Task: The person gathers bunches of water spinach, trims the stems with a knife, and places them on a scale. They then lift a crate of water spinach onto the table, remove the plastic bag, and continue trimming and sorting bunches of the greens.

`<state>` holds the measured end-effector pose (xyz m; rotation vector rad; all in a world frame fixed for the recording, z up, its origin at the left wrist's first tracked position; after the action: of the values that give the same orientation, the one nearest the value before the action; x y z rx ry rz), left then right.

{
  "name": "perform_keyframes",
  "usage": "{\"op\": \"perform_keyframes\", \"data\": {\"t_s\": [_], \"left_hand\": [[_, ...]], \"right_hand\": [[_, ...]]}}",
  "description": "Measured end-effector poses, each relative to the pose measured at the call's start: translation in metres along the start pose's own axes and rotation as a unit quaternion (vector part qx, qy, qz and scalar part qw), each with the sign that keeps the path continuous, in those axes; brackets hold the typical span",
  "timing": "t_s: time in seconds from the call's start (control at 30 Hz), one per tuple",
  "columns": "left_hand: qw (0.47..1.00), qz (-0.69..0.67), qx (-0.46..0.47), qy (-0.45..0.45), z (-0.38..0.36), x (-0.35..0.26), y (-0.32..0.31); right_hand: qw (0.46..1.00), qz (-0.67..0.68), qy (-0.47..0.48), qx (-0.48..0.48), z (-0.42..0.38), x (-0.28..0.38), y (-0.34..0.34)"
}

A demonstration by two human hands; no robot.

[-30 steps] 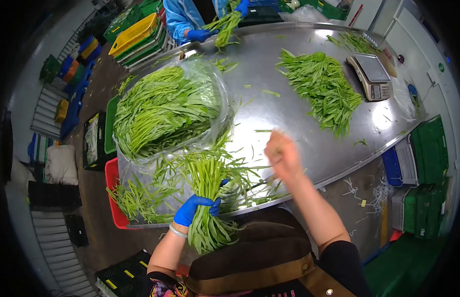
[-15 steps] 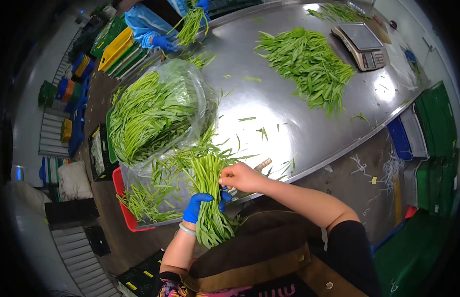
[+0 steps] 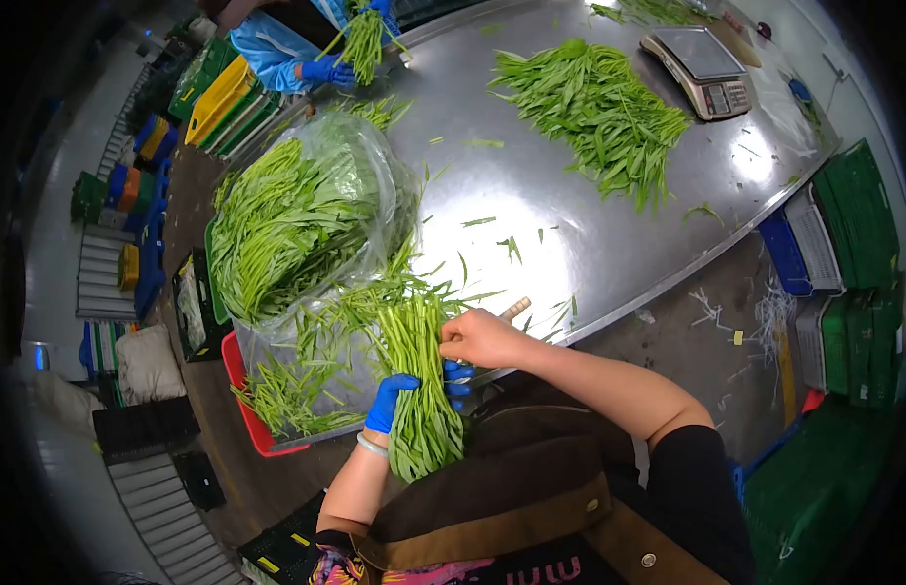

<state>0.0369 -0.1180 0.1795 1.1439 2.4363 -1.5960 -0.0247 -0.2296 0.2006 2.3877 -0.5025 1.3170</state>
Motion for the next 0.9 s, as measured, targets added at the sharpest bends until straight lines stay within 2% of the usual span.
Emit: {"op": "perform_keyframes", "data": {"t_s": [0.07,0.2,0.3,0.33,0.4,0.43,0.47,0.5,0.53,0.6,0.63,0.67,0.7,0.77,0.83,0.9], "left_hand": [[1.000,-0.020,0.002,0.015,0.000,0.007,0.006],[0.995,-0.079,0.029,0.054,-0.004,0.012,0.000],[0.997,-0.054,0.041,0.047,-0.001,0.012,-0.005],[0.998,-0.030,0.017,0.043,-0.001,0.013,-0.001],[0.999,0.017,-0.030,0.033,0.000,0.014,0.007],[0.999,0.013,-0.022,0.031,0.000,0.014,0.009],[0.999,0.008,-0.014,0.029,0.001,0.015,0.013],[1.000,0.003,-0.006,0.026,0.000,0.016,0.014],[0.999,0.002,-0.029,0.016,-0.001,0.015,0.017],[0.999,-0.012,-0.038,0.008,-0.001,0.016,0.032],[0.999,-0.019,-0.043,0.005,-0.001,0.015,0.037],[0.999,-0.021,-0.033,-0.001,0.000,0.012,0.036],[0.999,-0.019,-0.039,-0.007,0.000,0.010,0.035],[0.998,-0.014,-0.049,-0.021,0.002,0.002,0.035],[0.997,0.020,-0.073,-0.035,0.005,-0.005,0.036],[0.994,0.030,-0.102,-0.029,0.007,-0.009,0.033]], "right_hand": [[0.998,-0.005,-0.028,0.050,-0.009,0.002,0.005],[0.989,0.098,-0.078,0.083,-0.012,-0.018,0.009],[0.971,0.140,-0.130,0.142,-0.015,-0.038,0.002],[0.959,0.168,-0.147,0.172,-0.017,-0.043,-0.001],[0.927,0.301,-0.144,0.170,-0.016,-0.053,0.003],[0.904,0.366,-0.142,0.168,-0.015,-0.060,0.007],[0.864,0.450,-0.076,0.211,-0.015,-0.050,0.016],[0.855,0.486,-0.072,0.167,-0.010,-0.056,0.038],[0.810,0.563,0.002,0.161,-0.010,-0.049,0.060],[0.815,0.577,0.041,-0.043,-0.003,-0.069,0.118],[0.808,0.577,0.108,-0.054,-0.007,-0.055,0.136],[0.878,0.453,0.072,-0.135,-0.007,-0.055,0.147],[0.924,0.315,0.034,-0.214,-0.008,-0.052,0.157],[0.955,0.114,0.072,-0.265,-0.014,-0.031,0.149],[0.942,-0.095,0.106,-0.303,-0.025,-0.015,0.123],[0.866,-0.322,0.260,-0.279,-0.056,0.041,0.077]]}}
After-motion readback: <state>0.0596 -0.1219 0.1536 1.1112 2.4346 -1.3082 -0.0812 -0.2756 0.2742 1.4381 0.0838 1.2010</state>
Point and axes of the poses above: each hand's wrist, its own z-axis towards the middle knuckle, its own y-axis out of the back of the hand, x = y × z, the point moved 10 cm from there along z, towards the middle knuckle, and after that the axes turned 8 degrees about -y, right-handed, at the moved point
